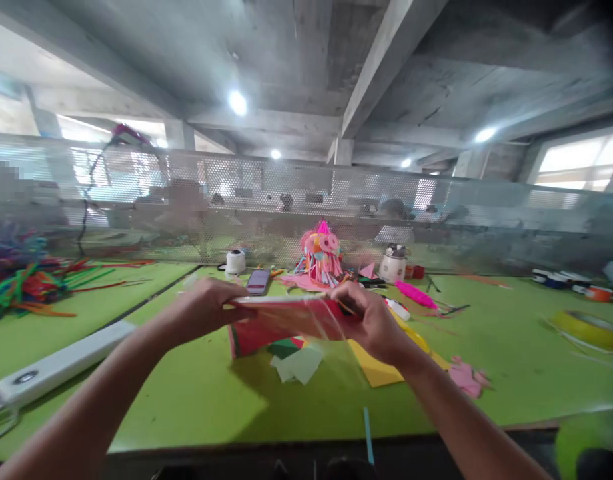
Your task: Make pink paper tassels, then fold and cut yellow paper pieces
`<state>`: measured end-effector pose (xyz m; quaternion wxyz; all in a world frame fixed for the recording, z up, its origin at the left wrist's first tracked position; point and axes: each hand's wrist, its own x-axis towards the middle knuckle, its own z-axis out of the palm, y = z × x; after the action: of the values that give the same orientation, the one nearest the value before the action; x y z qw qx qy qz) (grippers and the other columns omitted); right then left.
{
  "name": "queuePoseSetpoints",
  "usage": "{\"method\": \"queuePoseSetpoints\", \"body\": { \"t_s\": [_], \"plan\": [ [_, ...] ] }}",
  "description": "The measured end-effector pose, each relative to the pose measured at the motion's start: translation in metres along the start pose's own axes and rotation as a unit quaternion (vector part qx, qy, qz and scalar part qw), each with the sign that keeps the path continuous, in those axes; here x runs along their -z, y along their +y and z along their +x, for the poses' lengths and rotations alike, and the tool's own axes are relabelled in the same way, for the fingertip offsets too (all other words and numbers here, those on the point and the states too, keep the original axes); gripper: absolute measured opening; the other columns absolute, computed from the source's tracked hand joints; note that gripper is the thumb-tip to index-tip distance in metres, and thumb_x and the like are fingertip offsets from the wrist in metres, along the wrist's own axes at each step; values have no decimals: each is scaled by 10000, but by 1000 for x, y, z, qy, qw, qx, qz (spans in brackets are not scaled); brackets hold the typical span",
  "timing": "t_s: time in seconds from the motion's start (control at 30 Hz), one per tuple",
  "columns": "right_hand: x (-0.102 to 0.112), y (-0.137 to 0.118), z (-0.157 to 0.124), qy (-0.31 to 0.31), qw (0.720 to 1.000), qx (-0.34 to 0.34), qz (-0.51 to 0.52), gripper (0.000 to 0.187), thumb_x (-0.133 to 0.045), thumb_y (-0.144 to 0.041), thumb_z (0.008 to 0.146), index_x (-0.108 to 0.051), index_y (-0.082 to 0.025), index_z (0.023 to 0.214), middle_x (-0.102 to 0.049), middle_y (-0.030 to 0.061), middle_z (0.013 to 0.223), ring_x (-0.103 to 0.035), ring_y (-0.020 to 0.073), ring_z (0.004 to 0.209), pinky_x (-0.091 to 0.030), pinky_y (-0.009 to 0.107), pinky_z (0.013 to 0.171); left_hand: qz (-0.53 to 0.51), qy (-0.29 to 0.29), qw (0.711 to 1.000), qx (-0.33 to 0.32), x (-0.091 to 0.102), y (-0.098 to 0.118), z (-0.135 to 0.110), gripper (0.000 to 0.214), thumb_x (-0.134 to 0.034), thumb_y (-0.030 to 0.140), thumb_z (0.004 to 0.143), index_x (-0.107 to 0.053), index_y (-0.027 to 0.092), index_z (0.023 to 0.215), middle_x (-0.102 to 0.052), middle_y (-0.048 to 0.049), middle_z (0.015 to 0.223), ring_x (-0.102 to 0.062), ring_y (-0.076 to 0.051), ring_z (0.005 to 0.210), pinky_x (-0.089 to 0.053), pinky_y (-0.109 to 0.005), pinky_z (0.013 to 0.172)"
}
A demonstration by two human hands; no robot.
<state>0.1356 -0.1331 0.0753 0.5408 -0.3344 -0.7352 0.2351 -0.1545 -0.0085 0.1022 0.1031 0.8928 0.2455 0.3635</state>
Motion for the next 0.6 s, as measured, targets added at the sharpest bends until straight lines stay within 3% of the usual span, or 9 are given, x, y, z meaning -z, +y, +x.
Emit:
{"method": "queuePoseSetpoints", "body": {
  "t_s": [0.1, 0.13, 0.17, 0.33, 0.5, 0.6],
  "plan": [
    [1, 6, -18, -58, 998, -13, 35, 678, -729, -126, 738, -479, -294, 1346, -634, 64, 1137, -642, 207, 972, -542, 353, 875, 86, -61, 993, -57, -2, 12, -12, 124, -660, 300, 773, -769, 325, 825, -731, -25, 727, -661, -172, 611, -445, -240, 565],
    [1, 6, -23, -71, 997, -11, 34, 767, -729, -117, 734, -419, -312, 1408, -620, 72, 1181, -636, 216, 1003, -536, 372, 908, 93, -52, 992, -67, -3, 16, -14, 141, -656, 283, 773, -768, 329, 844, -735, -33, 748, -673, -183, 636, -457, -248, 580],
    [1, 5, -26, -80, 997, -3, 22, 775, -720, -113, 740, -415, -319, 1423, -616, 75, 1199, -631, 223, 1023, -529, 391, 932, 92, -45, 992, -74, -3, 19, -15, 153, -661, 268, 764, -766, 331, 855, -736, -38, 758, -680, -193, 652, -469, -255, 590],
    [0, -14, -35, -94, 990, 62, -80, 456, -668, -123, 795, -650, -303, 1214, -662, 64, 1156, -597, 261, 1109, -498, 461, 981, 111, -13, 988, -109, -7, 24, -24, 295, -627, 194, 749, -753, 345, 969, -754, -54, 903, -706, -239, 766, -536, -322, 679],
    [2, -25, -48, -69, 995, 34, -70, 689, -767, -187, 730, -537, -320, 1365, -562, 68, 1339, -460, 285, 1301, -433, 443, 1075, 106, 6, 985, -133, -7, 21, -32, 337, -643, 187, 726, -754, 363, 991, -762, -42, 911, -720, -256, 769, -565, -339, 656],
    [12, -13, -47, -48, 998, 8, 48, 726, -797, -420, 706, -531, -314, 1373, -463, 71, 1425, -431, 302, 1319, -446, 435, 1062, 61, 24, 992, -110, -2, 17, -32, 331, -710, 211, 676, -768, 376, 957, -766, -38, 891, -728, -248, 747, -578, -317, 654]
  ]
}}
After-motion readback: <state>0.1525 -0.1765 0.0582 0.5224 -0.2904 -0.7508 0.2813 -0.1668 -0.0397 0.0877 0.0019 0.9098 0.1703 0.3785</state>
